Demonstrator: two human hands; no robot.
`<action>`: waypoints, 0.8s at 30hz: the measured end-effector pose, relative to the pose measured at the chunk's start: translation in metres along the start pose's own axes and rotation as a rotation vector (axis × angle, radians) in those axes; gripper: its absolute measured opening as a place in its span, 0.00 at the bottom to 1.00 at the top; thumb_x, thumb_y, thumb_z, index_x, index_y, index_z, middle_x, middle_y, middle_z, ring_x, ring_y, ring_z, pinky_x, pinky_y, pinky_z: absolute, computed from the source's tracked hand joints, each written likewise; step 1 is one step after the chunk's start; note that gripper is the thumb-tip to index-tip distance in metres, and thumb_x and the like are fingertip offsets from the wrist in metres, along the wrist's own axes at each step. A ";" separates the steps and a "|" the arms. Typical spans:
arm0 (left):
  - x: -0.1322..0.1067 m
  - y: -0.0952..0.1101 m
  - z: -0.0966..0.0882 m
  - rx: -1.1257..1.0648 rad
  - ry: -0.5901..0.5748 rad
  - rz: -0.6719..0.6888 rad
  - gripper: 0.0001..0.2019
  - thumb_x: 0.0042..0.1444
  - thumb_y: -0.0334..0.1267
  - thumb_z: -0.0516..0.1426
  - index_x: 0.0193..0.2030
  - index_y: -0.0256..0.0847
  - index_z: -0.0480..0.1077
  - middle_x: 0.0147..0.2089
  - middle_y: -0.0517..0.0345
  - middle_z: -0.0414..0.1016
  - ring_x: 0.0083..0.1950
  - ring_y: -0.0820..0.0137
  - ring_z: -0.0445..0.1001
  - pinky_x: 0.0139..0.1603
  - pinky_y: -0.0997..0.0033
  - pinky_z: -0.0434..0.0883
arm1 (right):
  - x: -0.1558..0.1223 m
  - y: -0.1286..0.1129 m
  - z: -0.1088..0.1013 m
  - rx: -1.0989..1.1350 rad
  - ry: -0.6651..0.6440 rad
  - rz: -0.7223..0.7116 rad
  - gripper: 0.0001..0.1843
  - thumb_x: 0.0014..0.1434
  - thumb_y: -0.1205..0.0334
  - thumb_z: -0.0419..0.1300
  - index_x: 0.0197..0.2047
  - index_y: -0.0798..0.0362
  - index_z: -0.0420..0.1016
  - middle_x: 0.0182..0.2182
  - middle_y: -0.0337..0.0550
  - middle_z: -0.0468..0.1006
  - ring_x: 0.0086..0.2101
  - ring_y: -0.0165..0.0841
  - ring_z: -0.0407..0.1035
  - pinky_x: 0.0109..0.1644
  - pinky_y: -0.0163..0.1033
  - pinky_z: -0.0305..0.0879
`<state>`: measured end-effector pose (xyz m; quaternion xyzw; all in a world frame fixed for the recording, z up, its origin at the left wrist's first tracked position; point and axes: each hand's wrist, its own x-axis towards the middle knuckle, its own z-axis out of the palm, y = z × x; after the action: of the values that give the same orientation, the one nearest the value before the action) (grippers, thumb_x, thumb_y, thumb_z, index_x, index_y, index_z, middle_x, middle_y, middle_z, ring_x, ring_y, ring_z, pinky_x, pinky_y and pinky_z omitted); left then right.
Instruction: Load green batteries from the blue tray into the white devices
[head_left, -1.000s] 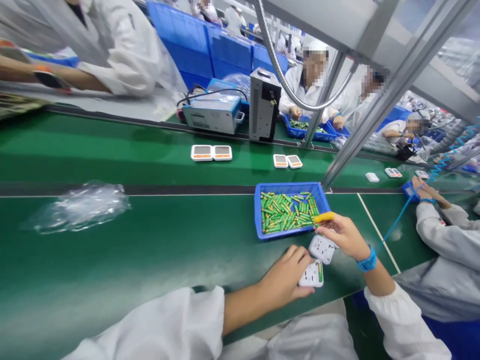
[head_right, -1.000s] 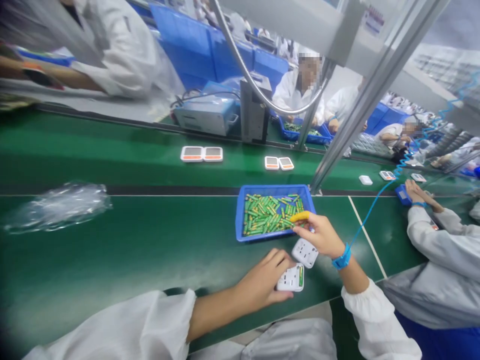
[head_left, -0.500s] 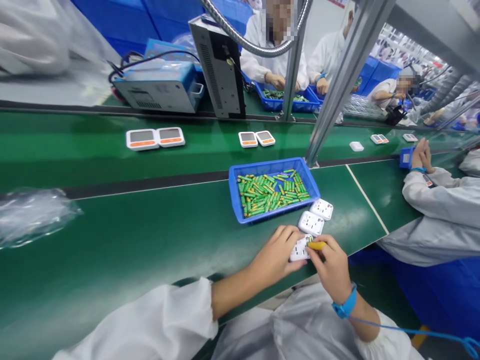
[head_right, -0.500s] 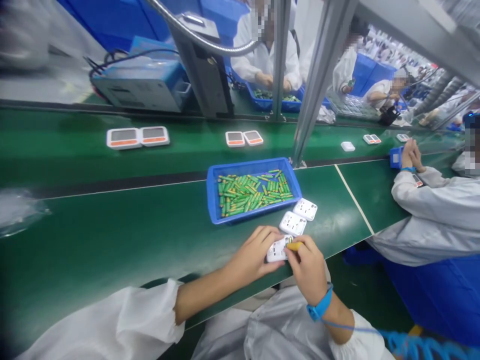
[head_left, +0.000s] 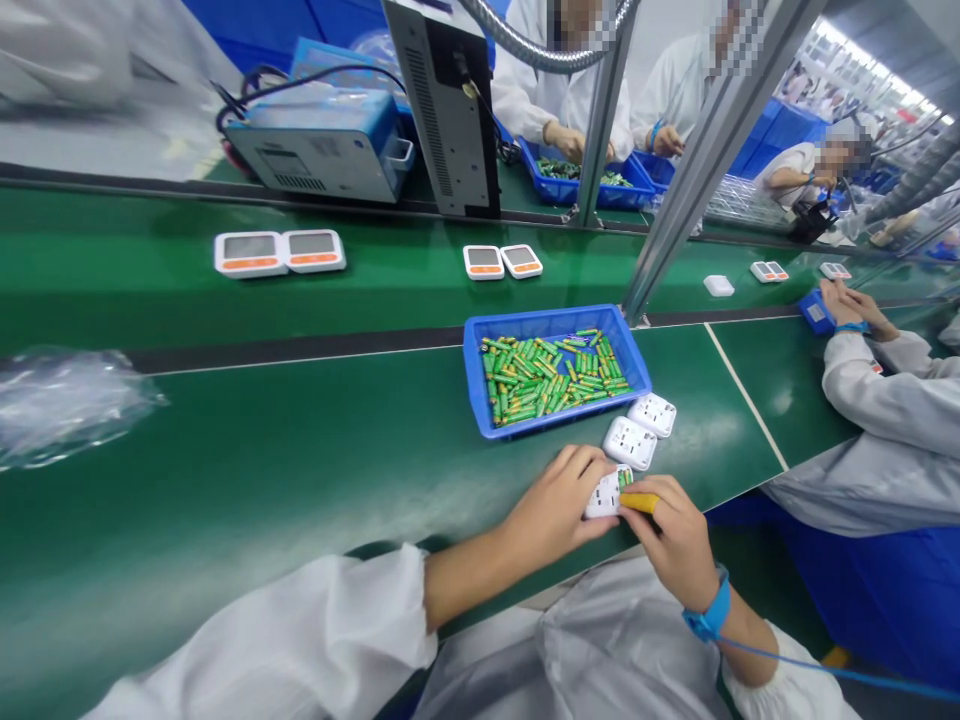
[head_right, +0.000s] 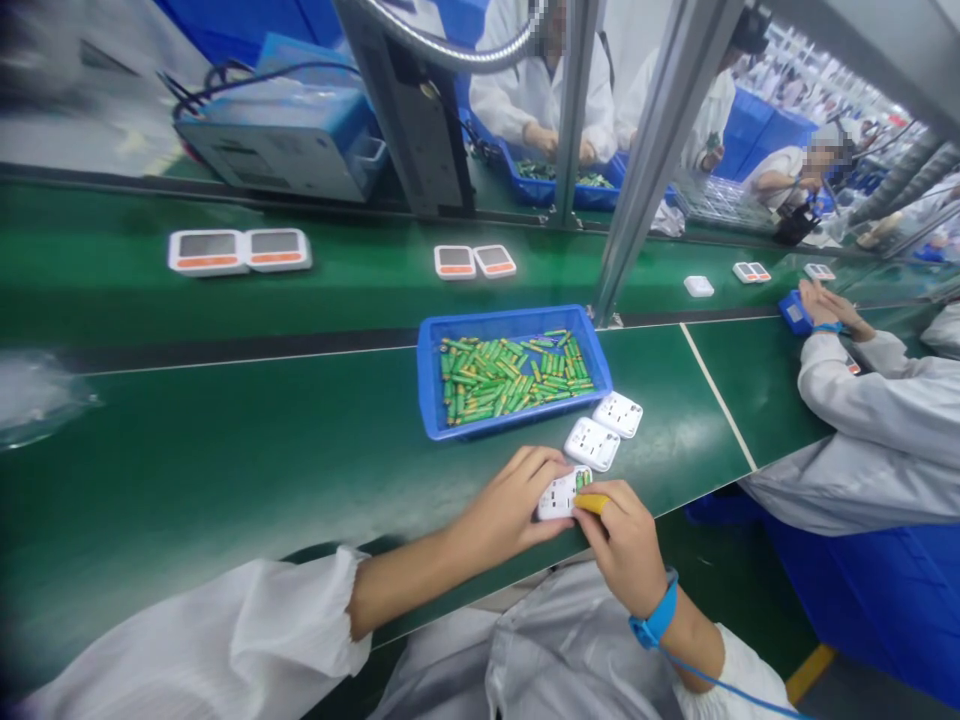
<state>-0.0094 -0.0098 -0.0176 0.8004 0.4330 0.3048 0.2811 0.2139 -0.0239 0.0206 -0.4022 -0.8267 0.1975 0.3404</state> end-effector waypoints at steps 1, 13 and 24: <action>0.000 0.000 0.000 -0.001 -0.003 -0.002 0.31 0.58 0.35 0.76 0.63 0.43 0.68 0.62 0.49 0.73 0.62 0.52 0.71 0.63 0.50 0.75 | 0.001 0.002 0.000 0.000 0.012 -0.027 0.12 0.73 0.71 0.66 0.55 0.46 0.83 0.46 0.46 0.87 0.49 0.42 0.79 0.53 0.50 0.83; 0.000 0.001 -0.003 0.013 -0.014 0.004 0.28 0.60 0.34 0.73 0.63 0.43 0.68 0.61 0.48 0.73 0.61 0.52 0.72 0.63 0.50 0.75 | -0.010 0.015 -0.004 0.009 -0.052 -0.126 0.18 0.72 0.72 0.64 0.60 0.48 0.83 0.54 0.50 0.86 0.61 0.47 0.74 0.63 0.58 0.80; 0.001 0.013 -0.012 0.235 -0.108 0.135 0.34 0.65 0.38 0.63 0.77 0.43 0.65 0.81 0.40 0.61 0.78 0.40 0.61 0.72 0.37 0.68 | 0.186 0.068 -0.003 -0.249 -0.364 -0.173 0.12 0.74 0.63 0.65 0.57 0.50 0.86 0.49 0.51 0.87 0.53 0.45 0.75 0.64 0.57 0.73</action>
<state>-0.0110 -0.0128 0.0004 0.8704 0.3950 0.2269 0.1871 0.1694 0.1658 0.0571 -0.3266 -0.9238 0.1335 0.1489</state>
